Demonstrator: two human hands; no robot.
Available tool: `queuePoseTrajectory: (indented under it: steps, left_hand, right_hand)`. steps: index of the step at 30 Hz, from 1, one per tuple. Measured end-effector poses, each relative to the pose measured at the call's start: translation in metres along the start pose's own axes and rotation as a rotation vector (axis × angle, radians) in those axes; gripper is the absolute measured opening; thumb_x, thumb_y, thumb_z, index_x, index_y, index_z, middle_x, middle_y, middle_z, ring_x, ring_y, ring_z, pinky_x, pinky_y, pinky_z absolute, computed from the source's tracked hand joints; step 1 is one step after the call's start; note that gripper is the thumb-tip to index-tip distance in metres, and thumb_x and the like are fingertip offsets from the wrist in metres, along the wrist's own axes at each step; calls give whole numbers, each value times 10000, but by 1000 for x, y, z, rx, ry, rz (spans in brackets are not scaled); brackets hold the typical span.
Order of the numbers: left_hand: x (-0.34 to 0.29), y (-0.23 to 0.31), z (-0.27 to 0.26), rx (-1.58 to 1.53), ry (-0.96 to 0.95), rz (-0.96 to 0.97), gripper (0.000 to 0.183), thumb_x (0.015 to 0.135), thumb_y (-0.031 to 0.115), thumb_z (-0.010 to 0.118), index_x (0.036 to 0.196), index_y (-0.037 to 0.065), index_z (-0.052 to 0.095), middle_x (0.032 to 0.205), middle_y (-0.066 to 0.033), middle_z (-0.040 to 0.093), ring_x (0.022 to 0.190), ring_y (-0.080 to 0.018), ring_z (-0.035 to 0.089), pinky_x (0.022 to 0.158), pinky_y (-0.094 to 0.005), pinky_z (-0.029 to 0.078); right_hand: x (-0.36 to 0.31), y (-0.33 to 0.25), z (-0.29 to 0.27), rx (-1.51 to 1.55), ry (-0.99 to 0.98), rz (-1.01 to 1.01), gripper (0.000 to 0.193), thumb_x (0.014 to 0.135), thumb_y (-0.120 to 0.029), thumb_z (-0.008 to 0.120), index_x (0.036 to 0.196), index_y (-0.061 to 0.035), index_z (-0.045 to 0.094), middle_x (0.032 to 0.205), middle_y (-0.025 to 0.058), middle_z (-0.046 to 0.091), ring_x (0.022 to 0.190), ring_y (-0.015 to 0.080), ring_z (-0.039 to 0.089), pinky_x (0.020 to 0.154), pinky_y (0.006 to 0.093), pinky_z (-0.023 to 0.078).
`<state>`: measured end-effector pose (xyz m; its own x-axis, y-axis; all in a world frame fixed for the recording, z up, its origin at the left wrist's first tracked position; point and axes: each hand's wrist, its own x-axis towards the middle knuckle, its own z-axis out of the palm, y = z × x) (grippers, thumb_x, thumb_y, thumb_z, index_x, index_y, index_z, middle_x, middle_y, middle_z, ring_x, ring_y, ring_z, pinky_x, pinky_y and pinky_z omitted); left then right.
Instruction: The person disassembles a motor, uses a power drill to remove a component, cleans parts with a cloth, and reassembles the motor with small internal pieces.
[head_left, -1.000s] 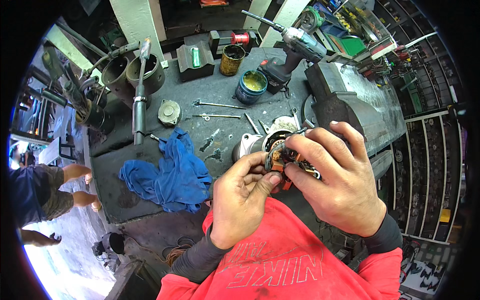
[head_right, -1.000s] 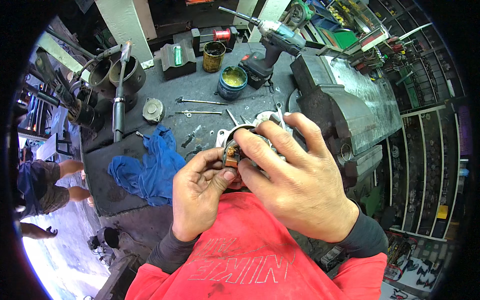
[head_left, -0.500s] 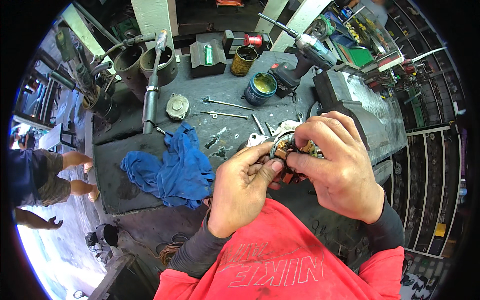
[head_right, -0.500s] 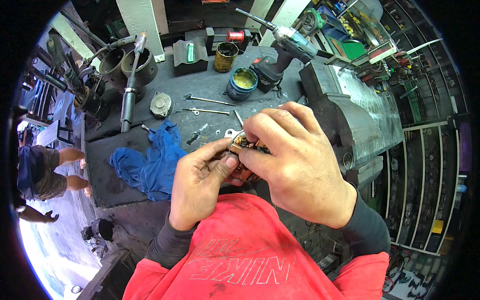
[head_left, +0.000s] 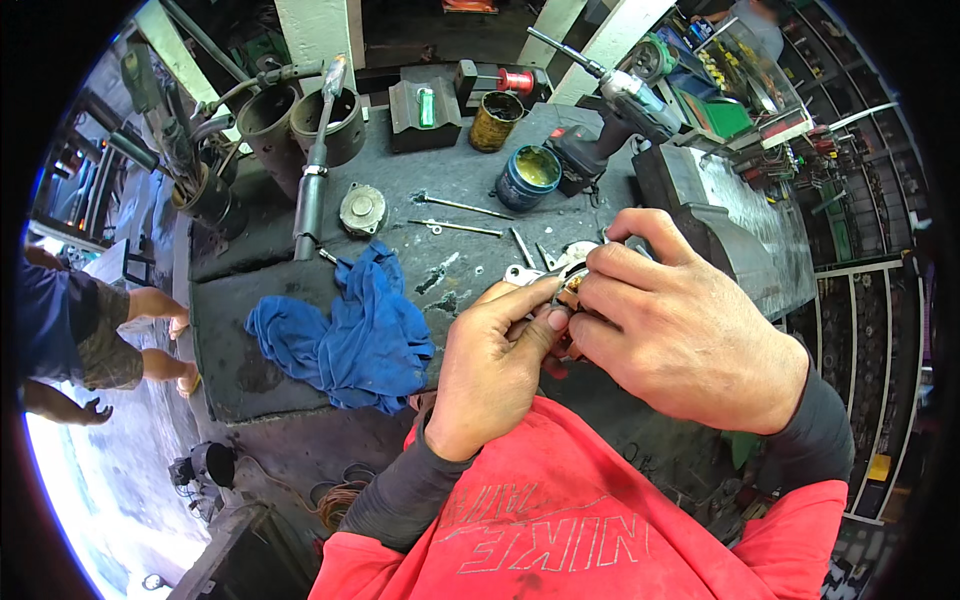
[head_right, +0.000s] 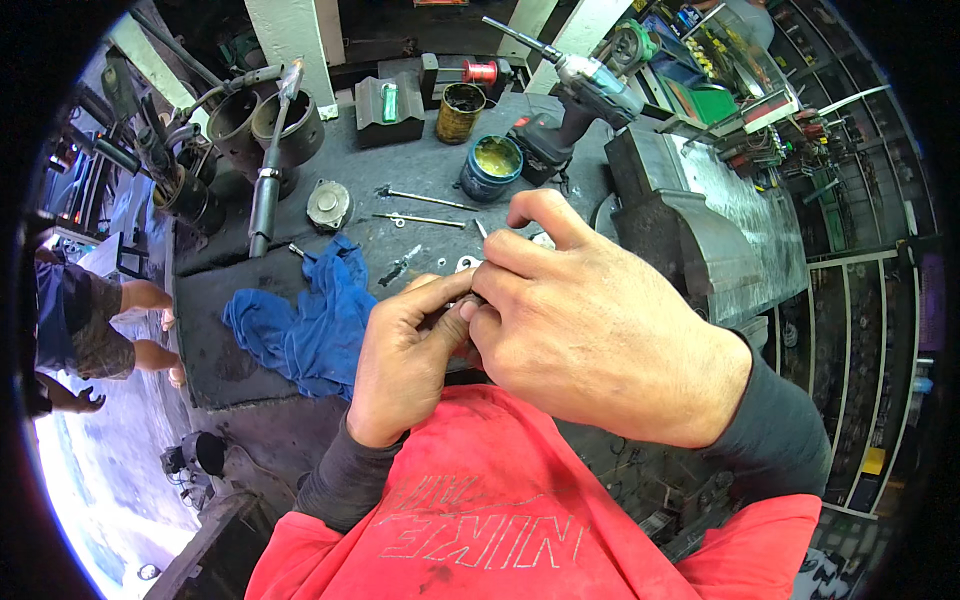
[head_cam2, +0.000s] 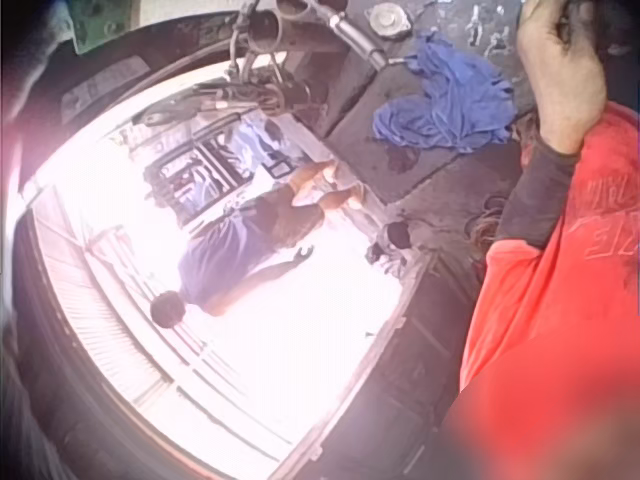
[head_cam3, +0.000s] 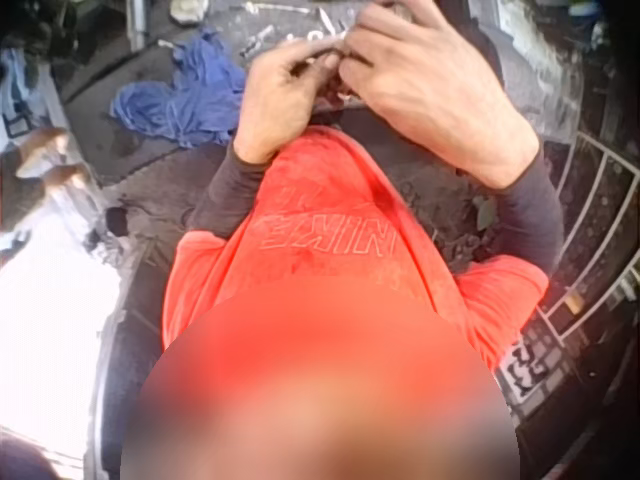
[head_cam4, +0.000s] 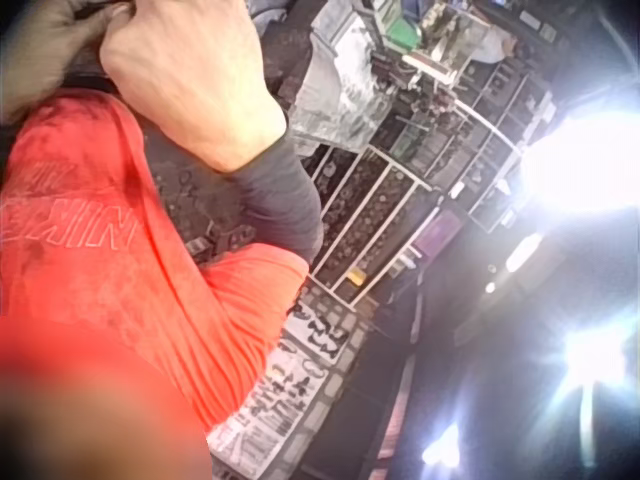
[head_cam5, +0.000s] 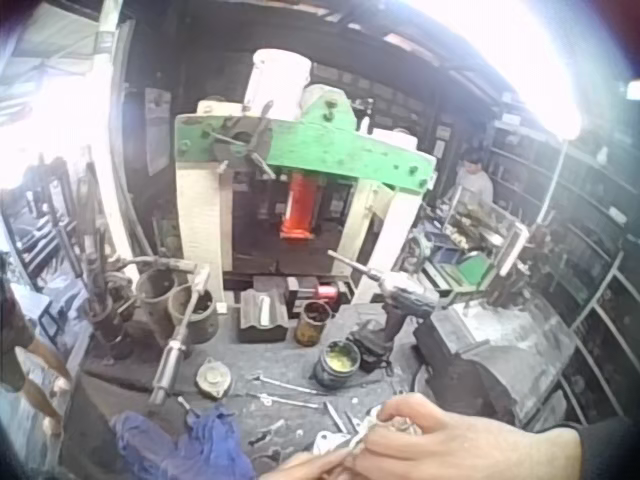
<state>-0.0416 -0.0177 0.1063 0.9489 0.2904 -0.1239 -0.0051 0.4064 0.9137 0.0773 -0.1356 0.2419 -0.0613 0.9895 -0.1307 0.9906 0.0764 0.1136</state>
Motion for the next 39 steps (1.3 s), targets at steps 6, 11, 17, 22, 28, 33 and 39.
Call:
queuePoseTrajectory:
  steps: [6,11,17,22,28,33,39]
  left_hand:
    - [2,1,-3,53,-10,18,276,1079,11,624,1332,-75,694,1061,-67,637,832,-125,686,680,-276,593]
    - [5,2,-3,24,36,-2,294,1098,52,616,1349,-78,696,1036,-72,672,822,-138,694,695,-290,605]
    - [4,-4,-2,-56,49,-23,340,1099,71,629,1422,-25,677,1181,-84,735,892,-142,711,775,-287,634]
    - [2,-13,3,-115,114,45,344,1102,38,608,1434,-27,670,1162,-64,716,993,-103,675,877,-259,590]
    - [-15,-16,-16,-134,-34,12,607,1054,84,707,1597,-46,470,1424,-106,598,1251,-173,615,1054,-318,541]
    - [-19,-21,-7,187,-53,238,1095,793,167,978,1674,3,347,1612,-146,387,1361,-232,552,1099,-394,535]
    - [-5,-20,8,771,118,411,1108,629,48,964,1612,52,451,1485,-235,543,1373,-397,567,1159,-461,480]
  right_hand:
    - [7,12,-1,-27,-56,-83,179,816,-186,729,933,-51,728,946,62,667,1048,258,654,1095,488,440]
    - [8,15,14,32,105,-6,152,819,-161,723,933,-64,700,926,57,667,1020,253,651,1090,466,419]
    - [4,17,20,125,108,72,250,734,-64,742,980,-73,698,993,65,675,1064,261,652,1101,485,398]
    - [4,15,18,192,43,66,300,722,-37,755,1017,-77,712,1010,59,686,1087,257,659,1107,485,395]
    - [1,16,15,224,37,63,276,771,-68,783,1041,-72,726,1017,59,682,1089,259,657,1099,484,407]
    - [-9,17,30,356,229,109,250,829,-101,809,1069,-87,741,1134,77,662,1082,291,642,1042,460,460]
    - [-58,33,61,807,430,333,457,837,-188,866,1251,-52,730,1337,139,639,1257,334,629,1078,443,495]
